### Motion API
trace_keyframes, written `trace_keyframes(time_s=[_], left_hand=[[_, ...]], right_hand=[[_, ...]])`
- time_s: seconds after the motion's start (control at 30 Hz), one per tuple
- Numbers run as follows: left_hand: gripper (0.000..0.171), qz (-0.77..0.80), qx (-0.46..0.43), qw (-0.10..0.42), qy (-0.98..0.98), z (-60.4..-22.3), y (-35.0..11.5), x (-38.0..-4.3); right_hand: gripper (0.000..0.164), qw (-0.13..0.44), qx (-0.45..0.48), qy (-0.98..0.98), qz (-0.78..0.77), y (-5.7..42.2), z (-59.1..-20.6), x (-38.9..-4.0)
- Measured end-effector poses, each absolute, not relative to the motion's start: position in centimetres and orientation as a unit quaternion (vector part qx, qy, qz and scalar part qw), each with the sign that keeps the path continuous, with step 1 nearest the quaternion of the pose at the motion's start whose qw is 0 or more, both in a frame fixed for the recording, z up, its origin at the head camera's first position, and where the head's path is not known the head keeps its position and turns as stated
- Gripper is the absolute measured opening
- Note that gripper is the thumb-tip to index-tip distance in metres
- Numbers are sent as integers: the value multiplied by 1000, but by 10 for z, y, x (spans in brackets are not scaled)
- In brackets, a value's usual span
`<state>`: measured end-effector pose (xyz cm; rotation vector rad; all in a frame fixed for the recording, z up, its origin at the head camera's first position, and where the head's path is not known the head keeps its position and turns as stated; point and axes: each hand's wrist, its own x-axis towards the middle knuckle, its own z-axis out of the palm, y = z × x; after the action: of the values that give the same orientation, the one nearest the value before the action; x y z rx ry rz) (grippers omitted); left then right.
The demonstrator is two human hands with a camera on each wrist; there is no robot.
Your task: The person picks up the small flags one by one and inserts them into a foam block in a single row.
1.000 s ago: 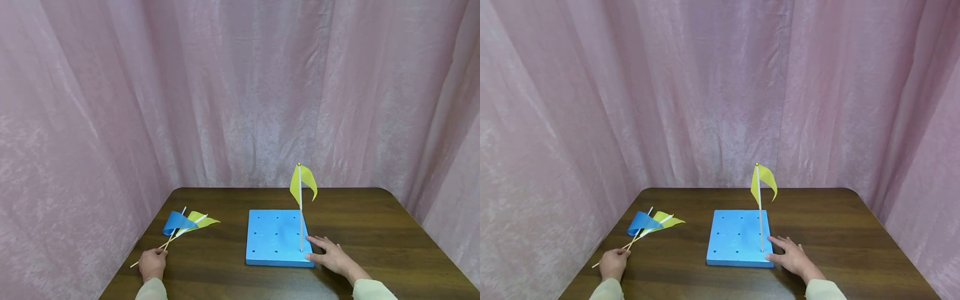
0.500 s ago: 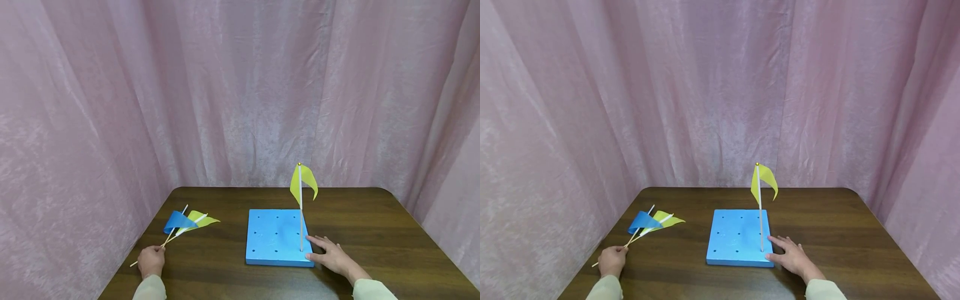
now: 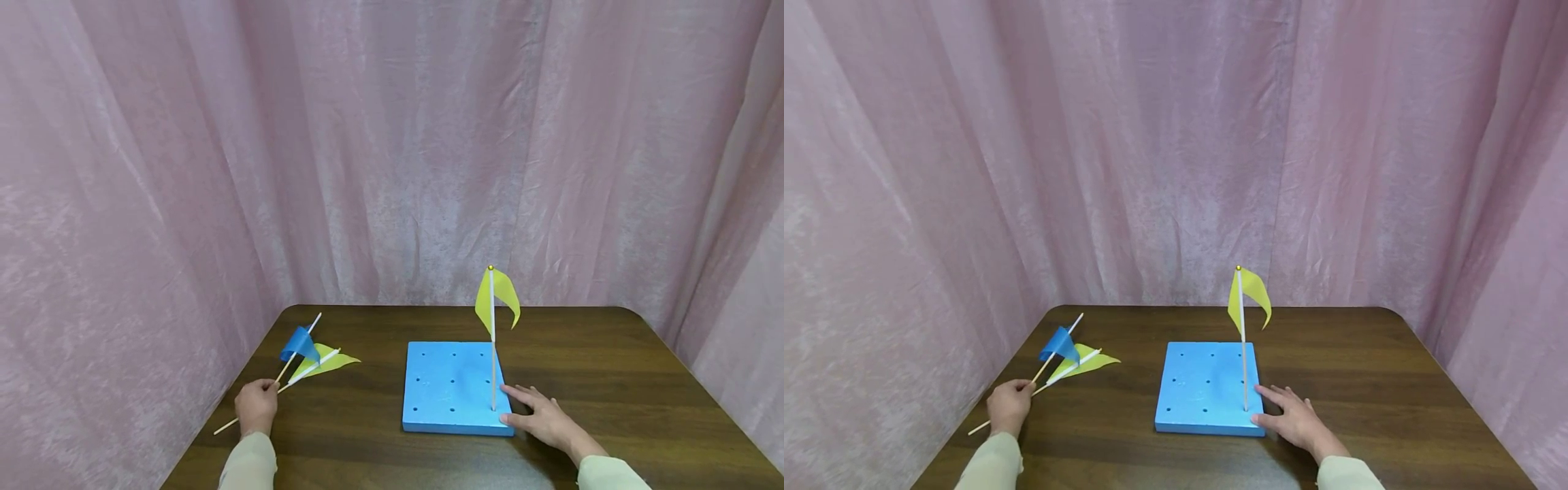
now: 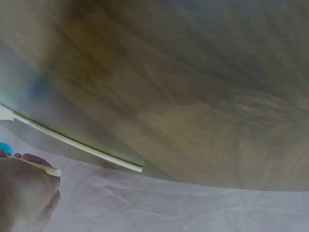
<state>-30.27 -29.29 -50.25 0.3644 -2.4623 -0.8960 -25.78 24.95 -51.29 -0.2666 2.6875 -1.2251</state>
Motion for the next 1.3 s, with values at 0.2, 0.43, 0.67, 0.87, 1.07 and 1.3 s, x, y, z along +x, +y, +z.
trace_keyframes(time_s=[0.2,0.43,0.67,0.87,1.07,1.3], left_hand=[[15,-349,129,254,-893,-502,-284,-310],[14,-360,93,283,-884,-499,-265,-322],[16,-425,85,285,-855,-486,-235,-334],[15,-487,98,280,-821,-478,-213,-345],[18,-570,97,258,-774,-471,-194,-352],[23,-675,87,217,-699,-467,-170,-355]], right_hand=[[68,91,-90,904,-408,249,-512,-257],[69,96,-88,903,-409,250,-512,-258],[67,102,-86,903,-408,250,-512,-258],[67,103,-85,902,-411,249,-512,-258],[68,98,-85,904,-408,249,-513,-258],[68,97,-84,904,-407,249,-513,-258]])
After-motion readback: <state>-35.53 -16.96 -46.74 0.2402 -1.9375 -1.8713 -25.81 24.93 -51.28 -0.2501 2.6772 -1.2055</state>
